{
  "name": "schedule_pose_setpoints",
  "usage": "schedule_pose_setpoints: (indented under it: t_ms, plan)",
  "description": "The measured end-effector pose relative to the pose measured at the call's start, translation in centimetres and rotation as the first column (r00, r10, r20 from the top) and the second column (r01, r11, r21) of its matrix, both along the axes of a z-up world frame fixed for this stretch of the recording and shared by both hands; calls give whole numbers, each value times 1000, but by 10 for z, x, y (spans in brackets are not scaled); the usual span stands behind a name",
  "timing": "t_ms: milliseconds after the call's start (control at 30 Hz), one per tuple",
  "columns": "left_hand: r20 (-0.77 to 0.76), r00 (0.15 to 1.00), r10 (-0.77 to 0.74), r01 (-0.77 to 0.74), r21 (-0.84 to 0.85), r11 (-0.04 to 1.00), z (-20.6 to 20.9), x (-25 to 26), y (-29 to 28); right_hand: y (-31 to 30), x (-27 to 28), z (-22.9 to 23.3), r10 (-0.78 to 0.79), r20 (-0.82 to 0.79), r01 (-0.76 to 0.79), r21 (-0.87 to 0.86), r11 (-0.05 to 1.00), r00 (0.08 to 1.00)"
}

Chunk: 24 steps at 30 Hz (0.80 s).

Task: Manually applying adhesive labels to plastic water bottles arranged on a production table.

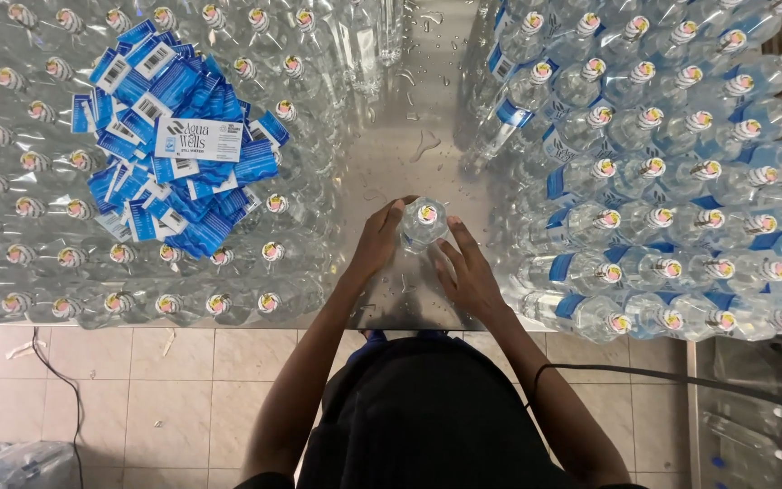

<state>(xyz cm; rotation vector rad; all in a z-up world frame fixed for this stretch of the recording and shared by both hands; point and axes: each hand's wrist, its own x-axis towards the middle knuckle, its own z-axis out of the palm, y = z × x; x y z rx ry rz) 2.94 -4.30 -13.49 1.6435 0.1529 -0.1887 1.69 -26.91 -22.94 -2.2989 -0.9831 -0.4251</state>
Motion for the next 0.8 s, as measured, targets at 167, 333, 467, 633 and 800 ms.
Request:
schedule_pose_setpoints:
  t_ms: [167, 333, 467, 633, 800]
  plan:
    - [-4, 1000, 12, -12, -28, 1000, -19, 0, -5, -1, 1, -10, -2, -67, 4, 20, 1000, 998]
    - [-4, 1000, 15, -16, -84, 996, -55, 4, -2, 0, -2, -20, -16, -112, 20, 36, 999, 994]
    - [149, 978, 145, -121, -159, 980, -53, -9, -8, -1, -3, -8, -14, -232, 44, 122, 992, 973]
    - [277, 896, 347, -295, -215, 931, -64, -52, -24, 2, 11, 42, -1, -304, 95, 296, 951, 953]
    - [382, 865, 326, -373, 53, 926, -76, -58, -36, 22, 36, 83, -114, -209, 90, -122, 988, 971]
